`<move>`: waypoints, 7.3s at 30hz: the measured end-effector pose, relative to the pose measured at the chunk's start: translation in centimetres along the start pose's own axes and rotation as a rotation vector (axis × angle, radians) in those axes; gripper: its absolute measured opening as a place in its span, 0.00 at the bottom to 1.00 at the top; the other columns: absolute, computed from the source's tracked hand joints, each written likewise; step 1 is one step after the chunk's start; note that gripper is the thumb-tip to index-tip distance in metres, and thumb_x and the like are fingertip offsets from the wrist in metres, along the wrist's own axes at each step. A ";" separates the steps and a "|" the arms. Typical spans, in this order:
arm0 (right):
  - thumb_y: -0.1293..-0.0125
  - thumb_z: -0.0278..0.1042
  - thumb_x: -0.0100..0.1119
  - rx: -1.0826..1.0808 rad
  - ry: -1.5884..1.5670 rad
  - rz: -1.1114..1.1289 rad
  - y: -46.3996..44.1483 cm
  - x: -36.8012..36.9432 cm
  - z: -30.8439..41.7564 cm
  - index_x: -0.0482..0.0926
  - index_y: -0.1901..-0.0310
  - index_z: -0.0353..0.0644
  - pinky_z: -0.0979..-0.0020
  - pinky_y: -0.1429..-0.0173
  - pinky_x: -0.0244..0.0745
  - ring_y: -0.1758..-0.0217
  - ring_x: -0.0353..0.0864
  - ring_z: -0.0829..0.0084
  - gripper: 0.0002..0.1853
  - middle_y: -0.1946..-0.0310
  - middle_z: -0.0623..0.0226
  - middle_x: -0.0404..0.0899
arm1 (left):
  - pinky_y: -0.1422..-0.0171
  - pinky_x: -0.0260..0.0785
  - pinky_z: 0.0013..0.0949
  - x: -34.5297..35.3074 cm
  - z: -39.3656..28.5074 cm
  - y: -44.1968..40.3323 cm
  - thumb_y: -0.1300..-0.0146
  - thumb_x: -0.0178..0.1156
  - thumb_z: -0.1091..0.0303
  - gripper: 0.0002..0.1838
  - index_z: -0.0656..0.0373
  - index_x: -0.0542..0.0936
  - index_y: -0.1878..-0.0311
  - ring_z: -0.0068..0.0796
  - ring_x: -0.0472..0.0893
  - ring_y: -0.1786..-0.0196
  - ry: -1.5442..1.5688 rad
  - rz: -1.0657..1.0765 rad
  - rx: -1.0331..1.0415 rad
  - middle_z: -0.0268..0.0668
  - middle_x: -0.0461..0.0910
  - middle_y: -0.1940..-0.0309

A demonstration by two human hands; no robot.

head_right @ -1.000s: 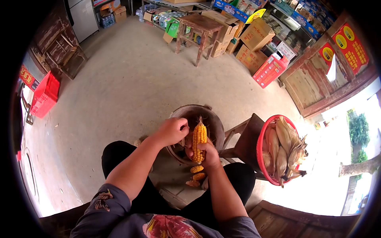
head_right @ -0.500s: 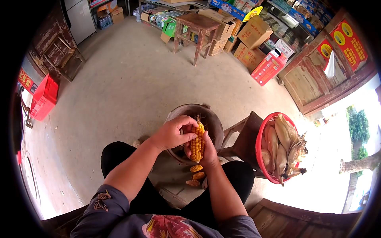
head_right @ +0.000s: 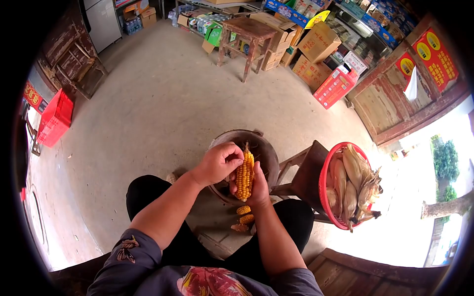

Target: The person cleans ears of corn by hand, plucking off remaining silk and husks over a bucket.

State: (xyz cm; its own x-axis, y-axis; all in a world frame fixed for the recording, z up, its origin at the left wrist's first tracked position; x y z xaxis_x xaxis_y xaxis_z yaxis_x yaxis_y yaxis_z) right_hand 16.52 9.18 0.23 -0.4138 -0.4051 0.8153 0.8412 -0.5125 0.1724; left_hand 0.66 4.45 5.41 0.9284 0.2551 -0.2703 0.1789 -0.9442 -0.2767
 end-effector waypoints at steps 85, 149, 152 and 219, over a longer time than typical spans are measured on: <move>0.29 0.78 0.27 -0.014 0.004 -0.268 0.0 1.7 1.0 0.77 0.51 0.41 0.65 0.71 0.78 0.75 0.81 0.63 0.43 0.67 0.56 0.81 | 0.57 0.74 0.29 0.5 3.0 0.2 0.32 0.64 0.43 0.32 0.62 0.74 0.39 0.23 0.81 0.67 0.437 0.386 -0.580 0.31 0.81 0.58; 0.38 0.32 0.64 -0.196 1.359 -0.246 -2.4 0.5 7.2 0.80 0.61 0.39 0.64 0.57 0.75 0.65 0.81 0.60 0.08 0.68 0.57 0.82 | 0.41 0.69 0.28 0.7 3.8 0.2 0.25 0.59 0.60 0.23 0.58 0.69 0.33 0.21 0.74 0.46 0.585 -0.009 -0.536 0.32 0.76 0.46; 0.37 0.33 0.64 -0.301 1.407 -0.236 -2.6 1.0 7.3 0.80 0.62 0.39 0.63 0.59 0.75 0.67 0.80 0.62 0.07 0.70 0.57 0.81 | 0.43 0.69 0.27 0.5 3.1 0.2 0.26 0.59 0.62 0.21 0.58 0.69 0.35 0.20 0.75 0.48 0.519 0.025 -0.572 0.31 0.76 0.49; 0.33 0.39 0.66 -0.317 1.364 -0.337 -3.1 0.1 6.8 0.81 0.62 0.36 0.74 0.63 0.73 0.68 0.77 0.80 0.12 0.72 0.68 0.81 | 0.44 0.72 0.30 0.4 3.9 0.1 0.35 0.71 0.63 0.30 0.61 0.69 0.35 0.25 0.76 0.48 0.271 -0.068 -0.507 0.36 0.75 0.49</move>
State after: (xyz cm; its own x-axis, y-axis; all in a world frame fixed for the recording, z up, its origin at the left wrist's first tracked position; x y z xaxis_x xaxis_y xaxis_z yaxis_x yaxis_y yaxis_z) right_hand 16.25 15.87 3.58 -0.7302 -0.5346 -0.4255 0.6015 -0.7984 -0.0292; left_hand -0.25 5.24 1.64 0.9478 0.3190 -0.0029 0.3125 -0.9266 0.2090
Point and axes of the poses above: each hand's wrist, its own y-axis away from the middle knuckle, its own x-axis out of the palm, z = x × y, the point moved 1 cm from there along -y, towards the middle knuckle
